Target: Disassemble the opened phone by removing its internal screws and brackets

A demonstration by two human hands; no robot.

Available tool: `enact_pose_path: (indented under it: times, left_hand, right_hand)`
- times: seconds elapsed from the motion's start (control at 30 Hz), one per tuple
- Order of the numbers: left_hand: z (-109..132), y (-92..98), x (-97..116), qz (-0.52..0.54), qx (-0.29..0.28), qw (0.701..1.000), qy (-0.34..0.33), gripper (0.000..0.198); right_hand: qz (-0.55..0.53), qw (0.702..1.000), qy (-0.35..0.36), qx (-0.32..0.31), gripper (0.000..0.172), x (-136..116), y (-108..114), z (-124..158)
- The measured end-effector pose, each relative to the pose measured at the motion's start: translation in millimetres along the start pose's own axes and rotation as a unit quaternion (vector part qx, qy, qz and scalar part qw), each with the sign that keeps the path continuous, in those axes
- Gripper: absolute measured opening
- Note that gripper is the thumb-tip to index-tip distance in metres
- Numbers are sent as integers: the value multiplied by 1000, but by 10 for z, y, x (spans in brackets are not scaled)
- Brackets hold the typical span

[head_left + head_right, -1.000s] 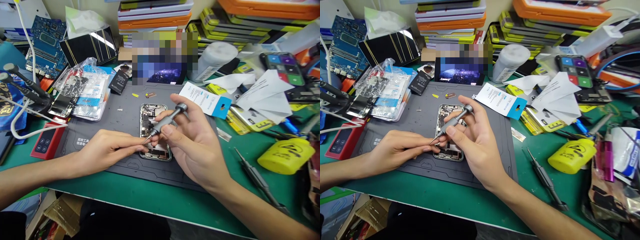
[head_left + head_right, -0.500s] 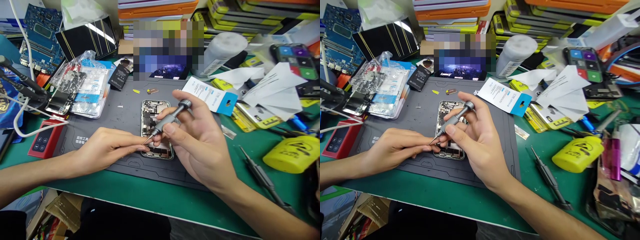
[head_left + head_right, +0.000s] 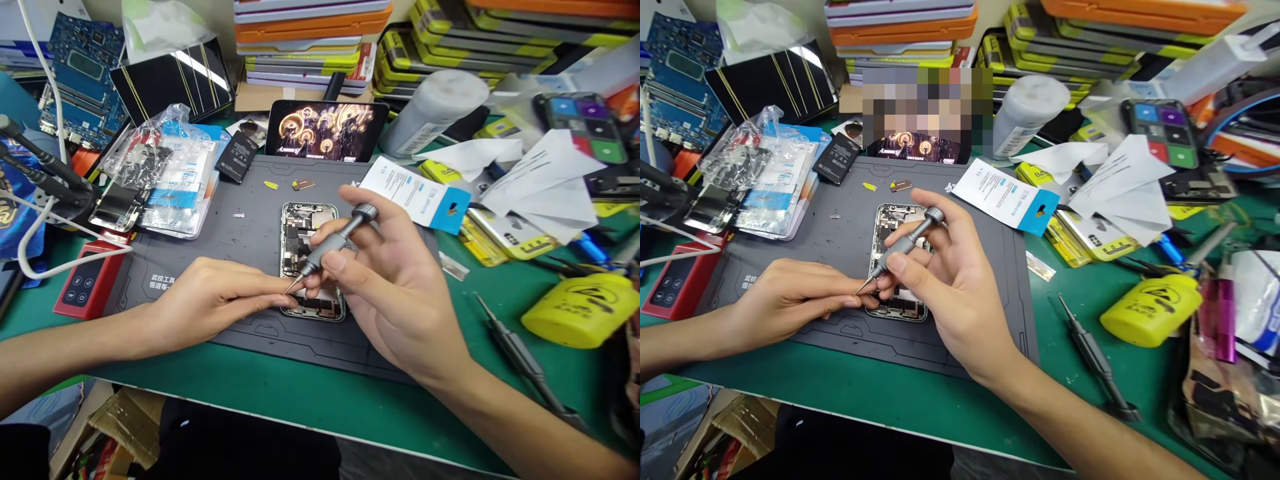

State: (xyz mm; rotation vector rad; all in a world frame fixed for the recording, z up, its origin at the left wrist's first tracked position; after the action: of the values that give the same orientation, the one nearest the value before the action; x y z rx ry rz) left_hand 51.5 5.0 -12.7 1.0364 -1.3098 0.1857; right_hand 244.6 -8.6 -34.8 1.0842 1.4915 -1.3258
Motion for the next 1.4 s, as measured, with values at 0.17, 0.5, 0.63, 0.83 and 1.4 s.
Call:
enact_pose_path:
  times: [0.17, 0.5, 0.63, 0.83, 1.4]
  left_hand:
    - [8, -9, -14, -5, 14, 1000, -1, 31]
    - [98, -71, 217, -347, 81, 920, -161, 16]
    - [128, -128, 233, -421, 82, 885, -179, 19]
    - [126, -141, 202, -421, 82, 886, -175, 19]
    - [124, -147, 194, -417, 82, 890, -165, 19]
  right_hand:
    - [-18, 1000, 2, -7, 48, 17, 47, -23]
    - [125, 953, 273, 29, 51, -192, 139, -53]
    - [247, 880, 405, 30, 65, -273, -10, 58]
    - [325, 826, 461, -23, 66, -263, -90, 129]
    - [301, 855, 412, -96, 72, -125, -60, 137]
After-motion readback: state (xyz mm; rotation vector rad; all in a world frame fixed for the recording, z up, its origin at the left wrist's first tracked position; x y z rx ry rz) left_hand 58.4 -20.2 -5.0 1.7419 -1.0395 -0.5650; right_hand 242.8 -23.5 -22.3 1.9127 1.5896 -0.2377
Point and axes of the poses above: each hand's wrist, its own z-axis away from the middle knuckle, its own y-axis out of the back of the hand, x = y × z, the point moved 5 cm from there along -z, towards the middle knuckle, and after that the axes turned 7 degrees about y, right-handed, at the moved point
